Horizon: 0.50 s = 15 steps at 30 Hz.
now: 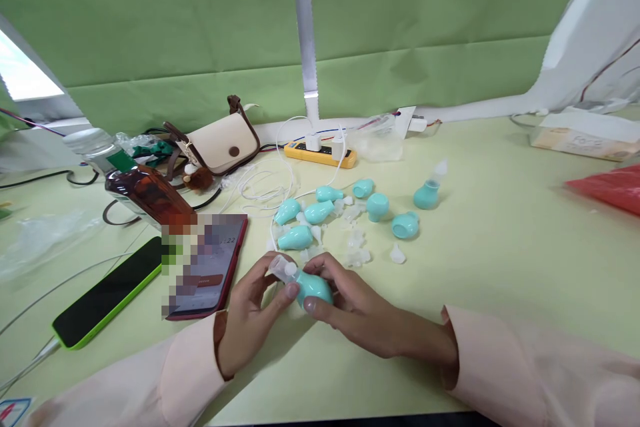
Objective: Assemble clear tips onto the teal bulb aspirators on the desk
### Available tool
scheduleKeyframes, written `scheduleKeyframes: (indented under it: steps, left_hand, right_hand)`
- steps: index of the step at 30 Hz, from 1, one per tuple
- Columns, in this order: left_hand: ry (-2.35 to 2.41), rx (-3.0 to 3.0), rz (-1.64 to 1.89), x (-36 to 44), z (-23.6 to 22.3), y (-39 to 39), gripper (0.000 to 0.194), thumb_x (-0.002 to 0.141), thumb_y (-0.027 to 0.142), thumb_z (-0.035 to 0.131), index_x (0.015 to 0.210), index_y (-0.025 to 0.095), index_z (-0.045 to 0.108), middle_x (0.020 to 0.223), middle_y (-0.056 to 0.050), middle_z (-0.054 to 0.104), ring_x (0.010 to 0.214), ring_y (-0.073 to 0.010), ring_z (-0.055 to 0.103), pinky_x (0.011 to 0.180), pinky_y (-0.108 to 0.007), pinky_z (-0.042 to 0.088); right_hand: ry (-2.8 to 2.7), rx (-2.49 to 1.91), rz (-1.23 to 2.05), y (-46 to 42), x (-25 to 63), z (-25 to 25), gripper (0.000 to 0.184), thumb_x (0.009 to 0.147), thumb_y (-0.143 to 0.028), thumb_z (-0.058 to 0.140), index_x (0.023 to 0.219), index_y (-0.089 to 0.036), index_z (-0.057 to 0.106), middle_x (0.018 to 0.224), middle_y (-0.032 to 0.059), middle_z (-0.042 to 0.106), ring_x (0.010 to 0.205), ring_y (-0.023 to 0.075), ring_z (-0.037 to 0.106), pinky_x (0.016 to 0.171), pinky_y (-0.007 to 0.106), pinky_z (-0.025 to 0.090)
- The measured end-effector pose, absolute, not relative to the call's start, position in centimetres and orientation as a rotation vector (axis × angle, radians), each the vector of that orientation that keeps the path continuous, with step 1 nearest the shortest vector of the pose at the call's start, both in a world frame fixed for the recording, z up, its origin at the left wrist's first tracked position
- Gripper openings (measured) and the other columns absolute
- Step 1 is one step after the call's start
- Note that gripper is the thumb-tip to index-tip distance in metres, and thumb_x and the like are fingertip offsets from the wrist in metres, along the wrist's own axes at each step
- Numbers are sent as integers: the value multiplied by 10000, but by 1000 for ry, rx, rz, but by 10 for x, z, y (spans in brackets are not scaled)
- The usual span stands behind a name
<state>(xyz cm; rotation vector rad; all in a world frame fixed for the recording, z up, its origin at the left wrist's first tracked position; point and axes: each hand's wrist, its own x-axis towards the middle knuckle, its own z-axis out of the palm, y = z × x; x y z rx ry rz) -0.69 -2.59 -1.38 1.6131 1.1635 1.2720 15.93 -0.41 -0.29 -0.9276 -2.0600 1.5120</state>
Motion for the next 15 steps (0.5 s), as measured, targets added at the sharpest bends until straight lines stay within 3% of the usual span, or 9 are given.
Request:
scheduleKeyframes:
  steps: [3, 7, 11, 15]
  left_hand:
    - [1125, 1704, 1389, -9, -16, -29, 127, 772, 201, 500, 894, 178, 475, 957, -64, 485, 938, -186, 449, 802, -301, 368]
    - [1174, 1633, 1329, -9, -17, -32, 176, 821, 226, 422, 992, 184, 428, 939, -69, 526, 883, -174, 479, 754, -288, 370]
    - [1158, 1562, 1271, -8, -17, -33, 182, 849, 299, 352, 982, 187, 406, 829, -41, 553, 761, -152, 490, 661, -256, 364]
    - [1172, 1569, 1246, -8, -17, -32, 199, 847, 330, 349, 966, 184, 413, 787, -27, 544, 716, -140, 482, 640, -244, 356]
  right_hand:
    - [-2325, -839, 967, 8, 167, 0, 251, 825, -321, 404, 1055, -220, 398, 982, 44, 492, 771, 122, 479, 697, 279, 417]
    - [-2318, -797, 256, 39, 181, -3, 216, 800, -260, 443, 1007, -199, 442, 974, 70, 525, 911, 188, 481, 766, 336, 405]
    - [-2387, -973, 0, 68, 192, -12, 190, 798, -293, 425, 931, -181, 500, 881, 83, 541, 873, 221, 483, 718, 367, 413]
    - [-2567, -997, -78, 73, 190, -20, 274, 802, -333, 407, 983, -156, 511, 873, 99, 531, 849, 229, 459, 692, 369, 407]
